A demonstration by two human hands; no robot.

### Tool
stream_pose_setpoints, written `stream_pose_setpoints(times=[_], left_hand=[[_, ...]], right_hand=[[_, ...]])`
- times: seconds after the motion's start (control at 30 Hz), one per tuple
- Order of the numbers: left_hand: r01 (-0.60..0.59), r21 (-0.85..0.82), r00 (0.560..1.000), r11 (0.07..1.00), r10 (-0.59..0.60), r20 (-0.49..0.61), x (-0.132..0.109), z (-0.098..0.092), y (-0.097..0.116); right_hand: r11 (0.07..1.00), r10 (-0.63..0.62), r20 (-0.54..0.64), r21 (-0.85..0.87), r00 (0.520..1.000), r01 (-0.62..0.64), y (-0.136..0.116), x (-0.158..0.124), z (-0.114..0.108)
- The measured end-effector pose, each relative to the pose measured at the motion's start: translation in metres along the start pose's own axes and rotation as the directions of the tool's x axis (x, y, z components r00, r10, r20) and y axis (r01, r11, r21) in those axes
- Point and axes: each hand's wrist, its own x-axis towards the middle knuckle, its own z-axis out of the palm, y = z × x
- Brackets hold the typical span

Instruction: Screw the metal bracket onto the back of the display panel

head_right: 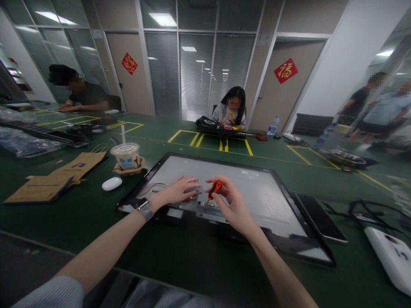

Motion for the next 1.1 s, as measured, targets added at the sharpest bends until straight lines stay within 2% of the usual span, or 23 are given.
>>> stream_pose_setpoints(times=[0.17, 0.3, 0.43, 0.63, 0.93, 1.1], left_hand=[[-0.012, 0.006, 1.000, 1.000, 0.012, -0.004, 0.0012, 0.0024, -0.0025], [-0.018, 0.005, 1.000, 1.000, 0.018, -0.015, 0.0013, 0.0034, -0.0034], [-0.010, 0.002, 1.000, 1.000, 0.010, -0.005, 0.0004, 0.0026, -0.0028], [-0.003, 0.008, 1.000, 1.000, 0.003, -0.001, 0.0018, 0.0042, -0.0053], [-0.010, 0.004, 1.000, 1.000, 0.010, -0.014, 0.0010, 0.0030, -0.0031], [-0.005, -0.001, 1.000, 1.000, 0.005, 0.004, 0.0017, 0.0033, -0.0043]], right_hand=[[0.985, 0.063, -0.072, 0.166, 0.995, -0.050, -0.0017, 0.0034, -0.0063], [0.964, 0.128, -0.077, 0.245, 0.989, -0.105, 0.0000, 0.0034, -0.0055], [0.948, 0.136, -0.078, 0.300, 0.988, -0.107, -0.0009, 0.0038, -0.0028], [0.968, 0.085, -0.146, 0.245, 0.986, -0.047, -0.0001, 0.0050, -0.0051], [0.955, 0.136, -0.140, 0.282, 0.981, -0.092, 0.0021, 0.0029, -0.0032], [0.985, 0.070, -0.165, 0.170, 0.984, -0.042, 0.0076, 0.0025, -0.0092]])
